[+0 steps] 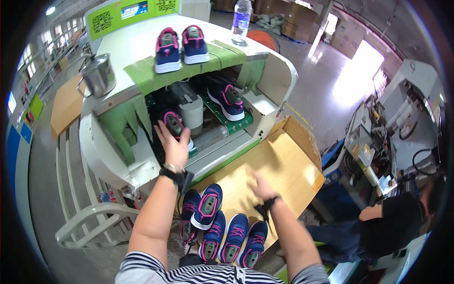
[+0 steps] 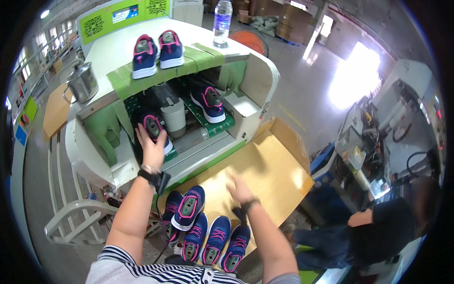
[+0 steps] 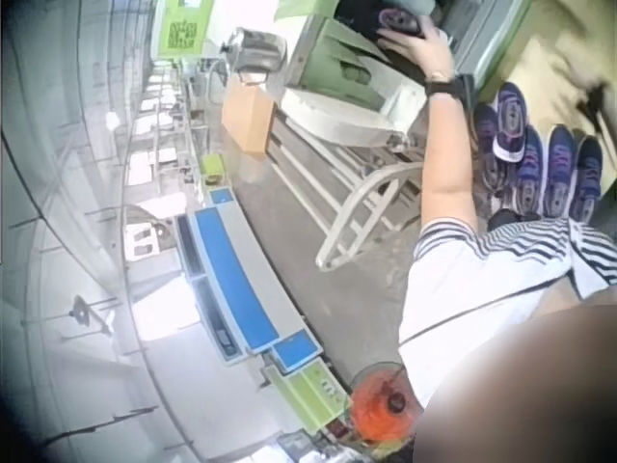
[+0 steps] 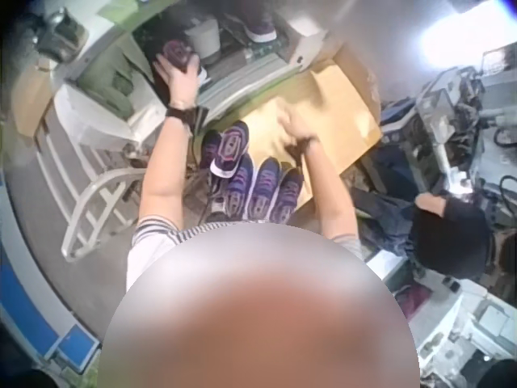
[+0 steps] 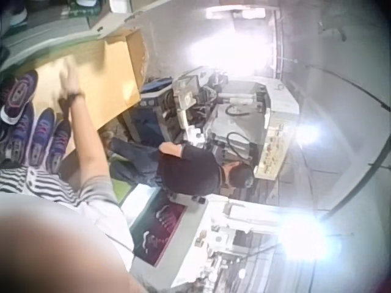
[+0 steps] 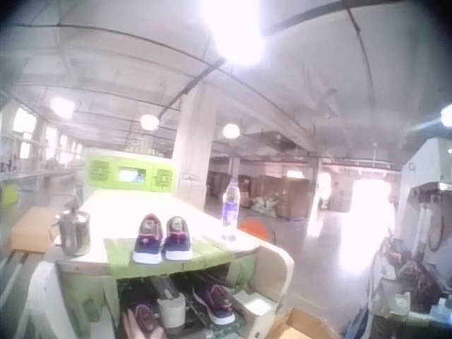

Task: The person picks up shoes from a table, places them onto a conveyor belt, and removes shoes from a different machine to set them on the table. The person then inserts shoe lasts into the shoes and places them back onto the first conveyor belt.

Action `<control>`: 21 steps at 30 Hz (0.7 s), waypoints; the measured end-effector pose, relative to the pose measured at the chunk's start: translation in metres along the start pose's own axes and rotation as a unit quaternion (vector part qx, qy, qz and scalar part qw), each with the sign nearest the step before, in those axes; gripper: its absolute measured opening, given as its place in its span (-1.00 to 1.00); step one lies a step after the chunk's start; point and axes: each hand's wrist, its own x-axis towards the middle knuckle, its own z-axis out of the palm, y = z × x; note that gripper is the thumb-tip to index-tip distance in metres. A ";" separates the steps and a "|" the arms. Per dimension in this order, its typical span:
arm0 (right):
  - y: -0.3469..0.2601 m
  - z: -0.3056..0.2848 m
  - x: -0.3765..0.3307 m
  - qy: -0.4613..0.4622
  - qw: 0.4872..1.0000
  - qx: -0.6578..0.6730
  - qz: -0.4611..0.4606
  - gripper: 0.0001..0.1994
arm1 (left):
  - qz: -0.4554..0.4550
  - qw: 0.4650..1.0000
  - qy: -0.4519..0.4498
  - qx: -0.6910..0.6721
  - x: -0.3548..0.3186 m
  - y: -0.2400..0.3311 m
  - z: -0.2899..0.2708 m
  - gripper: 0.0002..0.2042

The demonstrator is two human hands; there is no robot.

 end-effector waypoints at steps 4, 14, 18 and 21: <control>0.039 0.065 -0.210 0.013 0.983 0.020 0.182 -0.34 | 0.120 0.962 -0.246 0.006 -0.121 0.021 -0.050 -0.21; -0.041 0.154 -0.277 0.391 0.887 0.010 0.246 -0.20 | 0.342 0.839 -0.410 0.103 -0.212 -0.054 -0.068 -0.42; -0.030 0.157 -0.284 0.390 0.886 0.051 0.247 -0.19 | 0.336 0.836 -0.420 0.108 -0.215 -0.059 -0.064 -0.39; -0.032 0.159 -0.286 0.378 0.891 0.039 0.249 -0.19 | 0.330 0.835 -0.427 0.113 -0.217 -0.060 -0.069 -0.37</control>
